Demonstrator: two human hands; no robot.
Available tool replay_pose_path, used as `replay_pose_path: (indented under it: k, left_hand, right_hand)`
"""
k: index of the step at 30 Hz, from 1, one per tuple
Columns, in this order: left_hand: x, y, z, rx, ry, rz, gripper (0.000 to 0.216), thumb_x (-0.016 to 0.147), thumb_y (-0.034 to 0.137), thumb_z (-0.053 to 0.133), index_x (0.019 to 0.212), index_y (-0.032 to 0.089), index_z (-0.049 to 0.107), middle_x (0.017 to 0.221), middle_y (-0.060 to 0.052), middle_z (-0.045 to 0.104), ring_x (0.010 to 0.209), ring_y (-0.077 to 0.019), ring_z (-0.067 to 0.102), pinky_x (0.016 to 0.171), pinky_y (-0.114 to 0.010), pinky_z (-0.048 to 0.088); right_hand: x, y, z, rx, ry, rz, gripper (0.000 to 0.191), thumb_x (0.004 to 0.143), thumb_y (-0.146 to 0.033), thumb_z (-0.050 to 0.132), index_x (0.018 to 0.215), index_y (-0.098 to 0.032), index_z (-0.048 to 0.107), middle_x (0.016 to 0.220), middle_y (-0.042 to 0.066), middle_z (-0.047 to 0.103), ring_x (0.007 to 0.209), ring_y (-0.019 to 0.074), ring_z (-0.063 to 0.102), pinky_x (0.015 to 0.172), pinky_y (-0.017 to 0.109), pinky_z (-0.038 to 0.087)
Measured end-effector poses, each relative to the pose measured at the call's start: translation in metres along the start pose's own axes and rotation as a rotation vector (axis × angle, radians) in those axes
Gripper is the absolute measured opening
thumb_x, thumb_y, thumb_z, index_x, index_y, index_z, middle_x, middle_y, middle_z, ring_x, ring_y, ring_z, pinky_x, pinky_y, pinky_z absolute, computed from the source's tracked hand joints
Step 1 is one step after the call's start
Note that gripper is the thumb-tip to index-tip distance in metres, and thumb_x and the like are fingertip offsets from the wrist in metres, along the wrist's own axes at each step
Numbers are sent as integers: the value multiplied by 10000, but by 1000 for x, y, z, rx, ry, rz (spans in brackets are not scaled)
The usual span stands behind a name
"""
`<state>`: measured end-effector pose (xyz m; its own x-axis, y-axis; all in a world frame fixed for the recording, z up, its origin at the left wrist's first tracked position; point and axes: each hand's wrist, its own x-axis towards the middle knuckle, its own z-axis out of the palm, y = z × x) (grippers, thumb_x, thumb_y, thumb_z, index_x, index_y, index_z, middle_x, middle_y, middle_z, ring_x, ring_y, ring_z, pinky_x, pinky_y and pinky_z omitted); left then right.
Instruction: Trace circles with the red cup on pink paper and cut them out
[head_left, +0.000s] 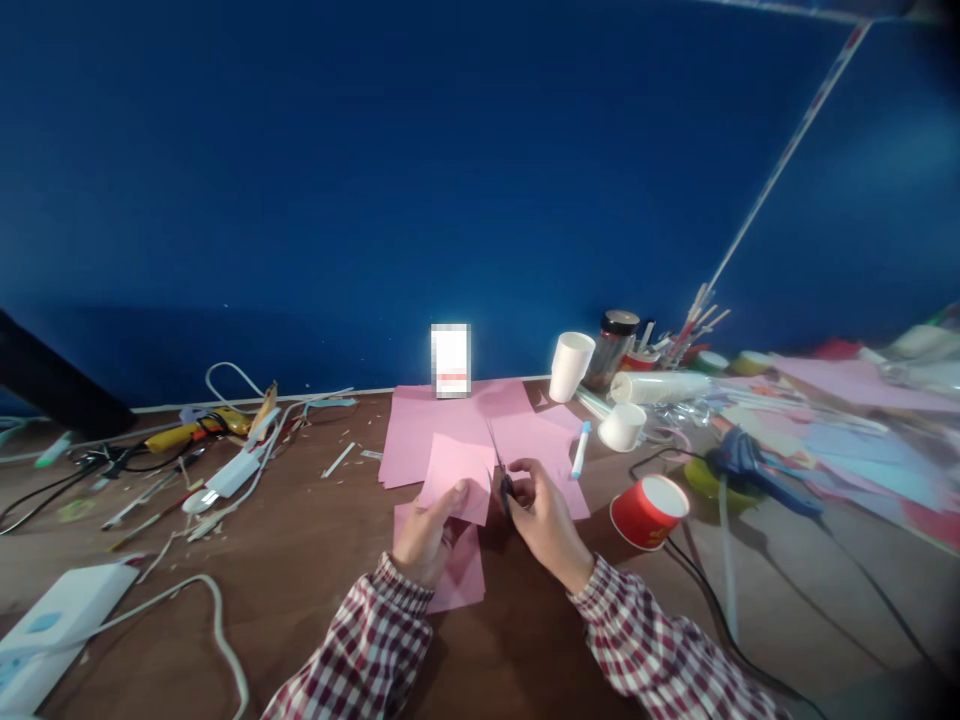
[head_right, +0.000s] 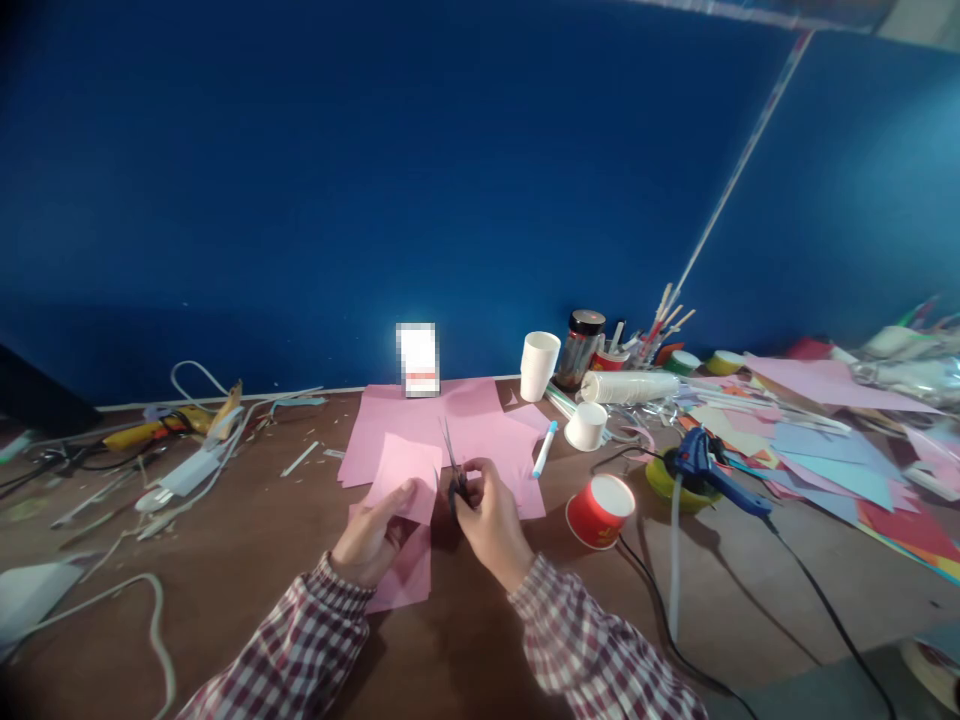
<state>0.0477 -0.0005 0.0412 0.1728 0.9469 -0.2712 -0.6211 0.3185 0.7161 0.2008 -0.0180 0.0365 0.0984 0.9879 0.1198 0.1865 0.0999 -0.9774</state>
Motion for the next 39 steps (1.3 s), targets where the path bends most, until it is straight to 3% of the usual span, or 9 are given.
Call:
replay_pose_path:
  k: [3, 7, 12, 18, 23, 27, 32, 39]
  left_hand:
    - [0, -1, 0, 0, 10, -20, 212, 613, 219, 789, 766, 131, 673, 755, -26, 698, 674, -129, 643, 624, -208, 525]
    - [0, -1, 0, -17, 41, -34, 219, 602, 205, 795, 767, 129, 671, 748, -23, 693, 687, -123, 638, 647, -209, 524]
    - [2, 0, -2, -1, 68, -43, 234, 614, 244, 787, 776, 134, 659, 681, -16, 669, 606, -130, 619, 561, -234, 512]
    - [5, 3, -2, 16, 169, 18, 243, 588, 226, 798, 776, 148, 666, 692, -20, 661, 587, -118, 600, 506, -199, 476]
    - [5, 6, -1, 65, 279, 34, 250, 555, 240, 815, 728, 153, 656, 607, 7, 621, 471, -86, 537, 449, -193, 434]
    - [7, 7, -2, 103, 378, 54, 297, 543, 277, 821, 750, 152, 648, 580, 17, 603, 424, -78, 502, 420, -201, 409]
    - [10, 5, -3, 79, 426, 128, 370, 513, 291, 829, 800, 131, 659, 685, 2, 639, 518, -79, 550, 474, -195, 430]
    - [16, 3, -8, 52, 490, 221, 353, 496, 299, 830, 741, 111, 659, 584, 18, 604, 491, -80, 535, 471, -204, 402]
  right_hand:
    - [0, 1, 0, -11, 32, -26, 157, 806, -256, 572, 871, -211, 437, 629, -40, 552, 562, 132, 559, 505, 218, 427]
    - [1, 1, -1, -95, 67, -96, 174, 808, -270, 581, 726, -201, 443, 641, -23, 512, 584, 125, 519, 525, 223, 426]
    - [1, -1, 1, 62, 14, -96, 192, 835, -340, 583, 826, -206, 445, 713, -8, 531, 657, 135, 538, 600, 244, 462]
    - [-1, -4, 4, 127, -24, 4, 378, 801, -384, 634, 1080, -193, 465, 714, -16, 556, 652, 134, 547, 601, 246, 464]
    - [-1, -5, 6, 193, -49, 23, 331, 774, -388, 659, 1008, -177, 559, 766, -7, 553, 691, 127, 543, 643, 243, 473]
    - [-4, -10, 6, 292, -137, 108, 391, 751, -412, 675, 1041, -176, 561, 724, -21, 555, 626, 113, 538, 584, 233, 464]
    - [-10, -15, 6, 338, -288, 178, 409, 732, -411, 701, 1032, -166, 569, 723, -9, 586, 615, 112, 567, 557, 225, 452]
    - [-14, -13, 7, 311, -432, 232, 383, 735, -398, 707, 997, -150, 580, 681, -10, 597, 551, 103, 574, 519, 220, 425]
